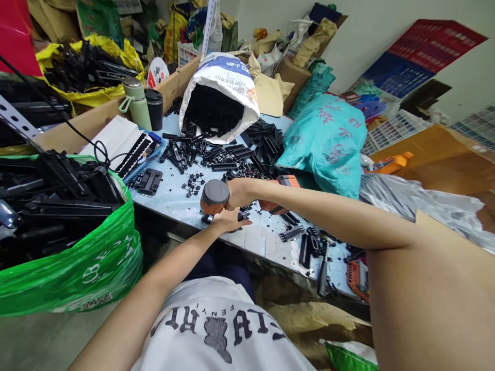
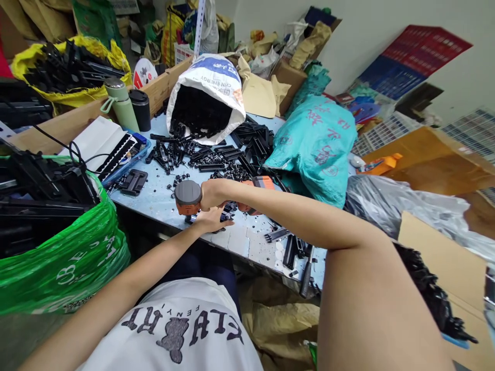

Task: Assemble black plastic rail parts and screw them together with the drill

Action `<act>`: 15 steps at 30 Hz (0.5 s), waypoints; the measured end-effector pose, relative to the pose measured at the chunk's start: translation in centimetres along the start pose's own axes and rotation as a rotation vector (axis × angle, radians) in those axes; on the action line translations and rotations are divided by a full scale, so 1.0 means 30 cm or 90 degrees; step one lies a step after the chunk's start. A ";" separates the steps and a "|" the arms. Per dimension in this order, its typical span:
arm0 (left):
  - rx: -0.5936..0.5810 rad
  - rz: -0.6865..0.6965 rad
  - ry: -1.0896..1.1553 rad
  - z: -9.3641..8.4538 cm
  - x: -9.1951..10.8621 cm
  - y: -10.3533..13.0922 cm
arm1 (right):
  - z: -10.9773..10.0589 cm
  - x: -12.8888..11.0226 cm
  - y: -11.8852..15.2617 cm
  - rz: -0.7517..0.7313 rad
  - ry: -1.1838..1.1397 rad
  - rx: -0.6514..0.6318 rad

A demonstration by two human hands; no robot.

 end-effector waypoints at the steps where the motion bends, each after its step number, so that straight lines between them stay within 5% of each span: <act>1: -0.008 0.001 0.006 0.004 0.001 -0.002 | 0.008 0.006 -0.010 0.008 -0.008 -0.001; 5: -0.028 -0.003 -0.007 0.002 -0.005 0.008 | 0.029 0.051 -0.001 -0.009 -0.064 0.024; 8: -0.034 0.075 -0.061 -0.007 0.009 0.038 | 0.047 0.135 0.054 -0.056 -0.180 0.035; 11: -0.017 0.151 -0.134 -0.009 0.006 0.064 | 0.061 0.317 0.115 0.018 -0.297 0.058; 15: -0.010 0.132 -0.177 0.009 -0.027 0.058 | 0.068 0.575 0.165 0.163 -0.297 0.104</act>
Point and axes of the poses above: each hand's wrist, its own y-axis away from the middle knuckle, its own z-axis out of the palm, x = y × z, the point moved 9 cm from there along -y, towards the middle knuckle, and after that the axes turned 3 degrees about -z, right-handed, at the moved point
